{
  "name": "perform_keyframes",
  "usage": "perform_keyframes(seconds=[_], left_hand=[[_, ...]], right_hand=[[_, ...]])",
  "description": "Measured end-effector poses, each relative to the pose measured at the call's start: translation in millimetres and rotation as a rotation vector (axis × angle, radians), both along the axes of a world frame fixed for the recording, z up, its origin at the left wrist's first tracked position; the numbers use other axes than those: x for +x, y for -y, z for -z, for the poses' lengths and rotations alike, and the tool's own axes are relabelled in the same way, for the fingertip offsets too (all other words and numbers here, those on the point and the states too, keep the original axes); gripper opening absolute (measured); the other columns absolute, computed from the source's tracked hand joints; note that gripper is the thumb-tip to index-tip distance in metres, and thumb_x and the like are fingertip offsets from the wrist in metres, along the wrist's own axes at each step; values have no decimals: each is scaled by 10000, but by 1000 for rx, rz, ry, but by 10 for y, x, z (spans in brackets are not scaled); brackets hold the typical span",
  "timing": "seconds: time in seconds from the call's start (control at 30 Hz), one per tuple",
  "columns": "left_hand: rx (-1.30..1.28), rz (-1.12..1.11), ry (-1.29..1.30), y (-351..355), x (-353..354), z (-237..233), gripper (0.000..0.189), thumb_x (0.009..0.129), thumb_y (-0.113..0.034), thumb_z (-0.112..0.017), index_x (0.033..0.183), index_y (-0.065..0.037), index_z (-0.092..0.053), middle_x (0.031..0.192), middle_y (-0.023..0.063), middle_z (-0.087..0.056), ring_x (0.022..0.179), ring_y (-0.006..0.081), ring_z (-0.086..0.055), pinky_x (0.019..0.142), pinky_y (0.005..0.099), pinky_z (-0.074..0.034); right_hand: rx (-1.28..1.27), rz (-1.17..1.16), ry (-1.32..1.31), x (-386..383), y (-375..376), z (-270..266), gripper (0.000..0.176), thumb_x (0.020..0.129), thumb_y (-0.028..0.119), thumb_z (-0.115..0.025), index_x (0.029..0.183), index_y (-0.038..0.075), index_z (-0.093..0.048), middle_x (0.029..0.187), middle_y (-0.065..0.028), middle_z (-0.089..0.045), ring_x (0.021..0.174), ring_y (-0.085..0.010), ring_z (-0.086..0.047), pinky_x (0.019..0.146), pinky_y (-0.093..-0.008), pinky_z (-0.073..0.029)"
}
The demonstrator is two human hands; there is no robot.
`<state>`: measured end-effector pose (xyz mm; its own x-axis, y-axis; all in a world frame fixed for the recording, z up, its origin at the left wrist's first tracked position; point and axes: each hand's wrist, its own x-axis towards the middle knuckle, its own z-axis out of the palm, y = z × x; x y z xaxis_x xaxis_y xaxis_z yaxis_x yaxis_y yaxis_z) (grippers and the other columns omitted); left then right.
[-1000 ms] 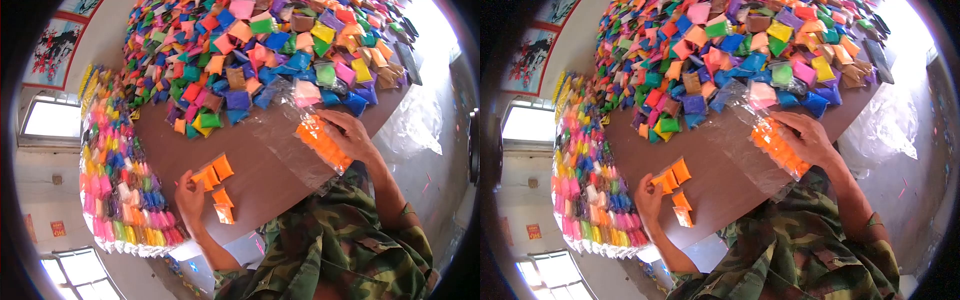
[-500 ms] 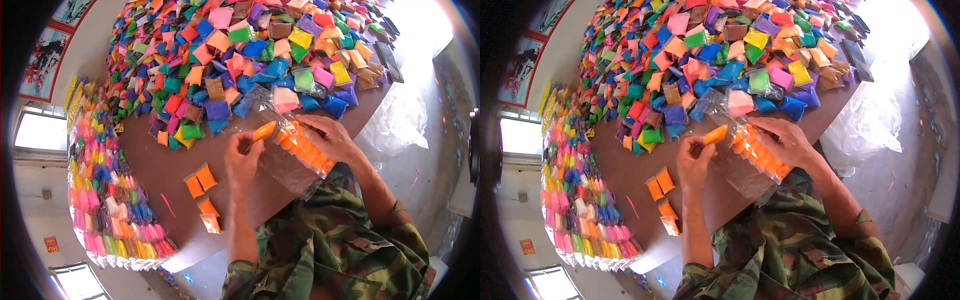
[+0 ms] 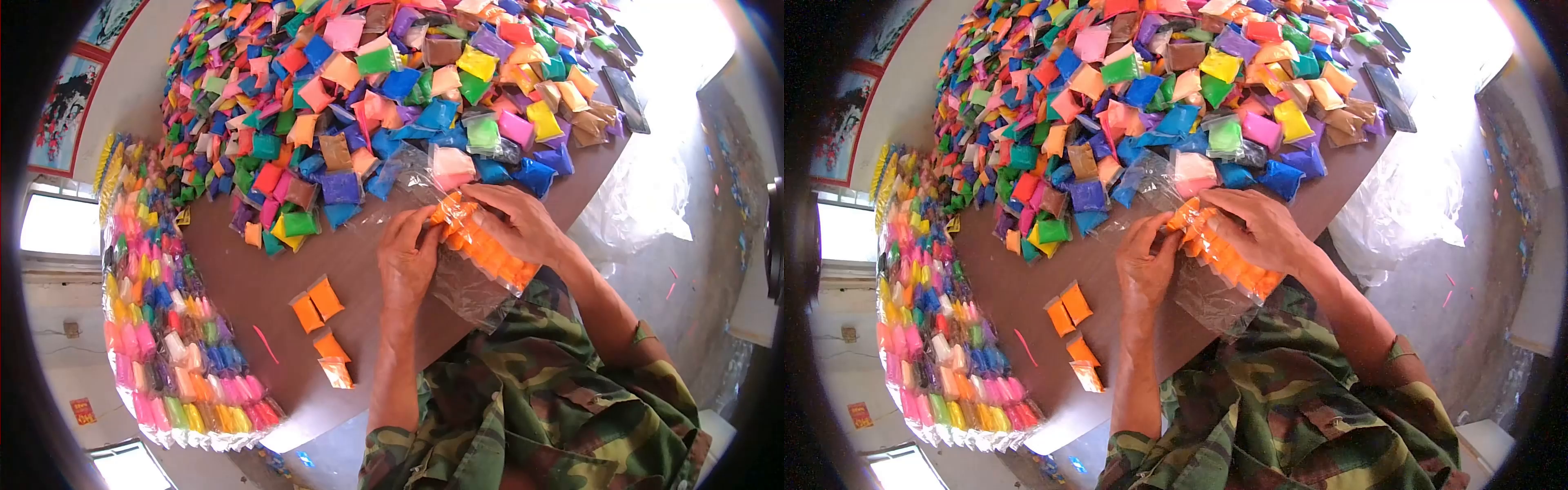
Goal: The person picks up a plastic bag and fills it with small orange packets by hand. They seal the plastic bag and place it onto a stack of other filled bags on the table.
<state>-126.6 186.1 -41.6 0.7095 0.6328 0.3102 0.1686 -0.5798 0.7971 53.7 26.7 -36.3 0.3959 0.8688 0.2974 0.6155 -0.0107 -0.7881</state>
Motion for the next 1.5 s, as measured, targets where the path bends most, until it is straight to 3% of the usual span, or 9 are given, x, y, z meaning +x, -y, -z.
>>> perform_keyframes(seconds=[0.2,0.4,0.6,0.73,0.83,1.03,1.23,1.43,1.5], left_hand=[[157,33,10,53,75,-44,338,907,22,-810,1236,-43,-771,1089,130,-754,924,264,-759,793,346,-599],[189,47,-61,74,19,-66,322,945,-27,-764,1263,-79,-768,1153,140,-753,1038,352,-747,897,430,-609],[265,42,-58,41,62,39,365,951,-35,-761,1309,-105,-758,1173,165,-767,1041,368,-755,903,436,-610],[161,-1,-69,127,-121,-180,445,979,-60,-734,1418,-57,-664,1249,195,-749,1171,418,-715,992,483,-589],[69,-191,-229,124,-516,-359,446,956,-88,-777,1396,-86,-706,1278,208,-753,1097,371,-759,947,414,-616],[495,-472,-707,-577,-1806,-437,390,933,-117,-754,1317,-52,-742,1386,148,-723,1248,348,-702,1098,431,-543],[27,-428,-638,-877,-2224,-465,390,908,-108,-769,1290,-35,-738,1311,127,-726,1100,276,-720,971,385,-578],[-80,-408,-499,-971,-2368,-666,380,853,-70,-826,1222,-9,-756,1088,98,-758,940,188,-714,870,336,-578],[-162,-421,-334,-848,-2238,-809,267,887,-74,-835,1132,-14,-746,1060,72,-756,914,138,-685,853,308,-574]], right_hand=[[-104,9,-295,-17,4,-80,472,1018,142,-697,1482,71,-647,1413,-173,-710,1213,-344,-708,1028,-417,-555],[-53,6,-93,6,-25,-5,496,1009,137,-706,1500,106,-643,1396,-149,-721,1178,-312,-719,1004,-402,-559],[-178,26,-258,-24,-17,-146,484,1008,107,-713,1488,99,-646,1409,-139,-718,1204,-268,-718,1016,-388,-560],[-76,14,-255,-28,-39,-52,477,1018,92,-709,1489,75,-637,1461,-149,-694,1295,-265,-691,1077,-377,-544],[-68,8,-234,-21,-28,-54,471,1020,95,-706,1486,69,-637,1460,-149,-694,1295,-266,-691,1075,-383,-545],[-117,14,-248,-10,-24,-69,464,1019,111,-706,1477,70,-649,1404,-141,-722,1249,-266,-708,1066,-384,-548],[-110,18,-303,-10,-30,-61,470,1009,116,-705,1475,76,-659,1378,-139,-734,1207,-244,-721,1042,-373,-557],[-123,45,-289,-13,-24,-77,489,994,149,-722,1474,77,-661,1326,-155,-756,1153,-263,-746,1009,-377,-570],[-124,43,-233,-7,-23,-73,498,990,162,-723,1476,76,-659,1325,-165,-755,1149,-278,-746,1006,-381,-571]])
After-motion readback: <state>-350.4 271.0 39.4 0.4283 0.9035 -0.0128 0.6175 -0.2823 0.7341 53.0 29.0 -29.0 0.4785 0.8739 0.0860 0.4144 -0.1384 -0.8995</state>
